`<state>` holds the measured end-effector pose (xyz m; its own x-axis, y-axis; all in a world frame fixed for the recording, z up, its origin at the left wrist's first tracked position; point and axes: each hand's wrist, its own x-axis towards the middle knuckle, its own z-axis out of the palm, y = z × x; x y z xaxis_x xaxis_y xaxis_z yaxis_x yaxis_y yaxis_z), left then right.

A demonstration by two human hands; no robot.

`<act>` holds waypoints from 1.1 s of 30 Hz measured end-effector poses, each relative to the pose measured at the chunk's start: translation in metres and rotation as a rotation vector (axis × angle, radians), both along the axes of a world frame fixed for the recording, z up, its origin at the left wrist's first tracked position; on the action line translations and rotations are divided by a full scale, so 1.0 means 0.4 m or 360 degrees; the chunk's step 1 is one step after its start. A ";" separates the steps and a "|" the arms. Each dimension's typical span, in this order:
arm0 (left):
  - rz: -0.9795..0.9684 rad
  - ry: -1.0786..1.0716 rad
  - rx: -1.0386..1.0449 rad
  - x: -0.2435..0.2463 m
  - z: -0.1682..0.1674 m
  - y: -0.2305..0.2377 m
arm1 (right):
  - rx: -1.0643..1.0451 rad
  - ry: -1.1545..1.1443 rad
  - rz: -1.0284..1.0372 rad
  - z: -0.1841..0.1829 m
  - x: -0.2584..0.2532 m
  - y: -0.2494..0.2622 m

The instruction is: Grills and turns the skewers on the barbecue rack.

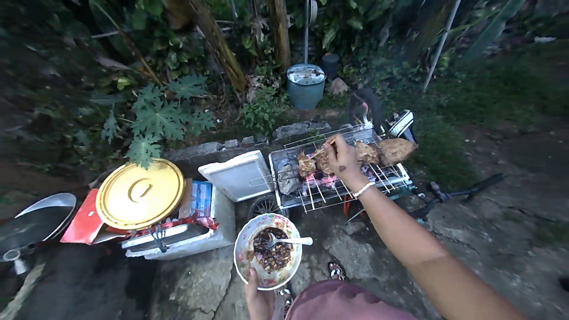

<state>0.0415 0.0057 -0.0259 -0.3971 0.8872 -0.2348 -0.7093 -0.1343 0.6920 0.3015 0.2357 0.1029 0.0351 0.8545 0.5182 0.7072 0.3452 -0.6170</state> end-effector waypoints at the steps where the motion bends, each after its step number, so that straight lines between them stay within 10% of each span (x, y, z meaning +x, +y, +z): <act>1: -0.0003 0.0003 0.0000 -0.001 -0.002 0.000 | -0.0004 0.0012 0.0007 -0.004 0.004 -0.001; 33: -0.0026 0.0019 0.0017 0.004 0.015 -0.001 | 0.0231 0.0314 -0.0051 0.044 0.052 0.026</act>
<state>0.0431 0.0052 -0.0200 -0.3855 0.8960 -0.2205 -0.7030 -0.1304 0.6991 0.3223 0.2460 0.1204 0.1736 0.7682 0.6162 0.5902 0.4197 -0.6896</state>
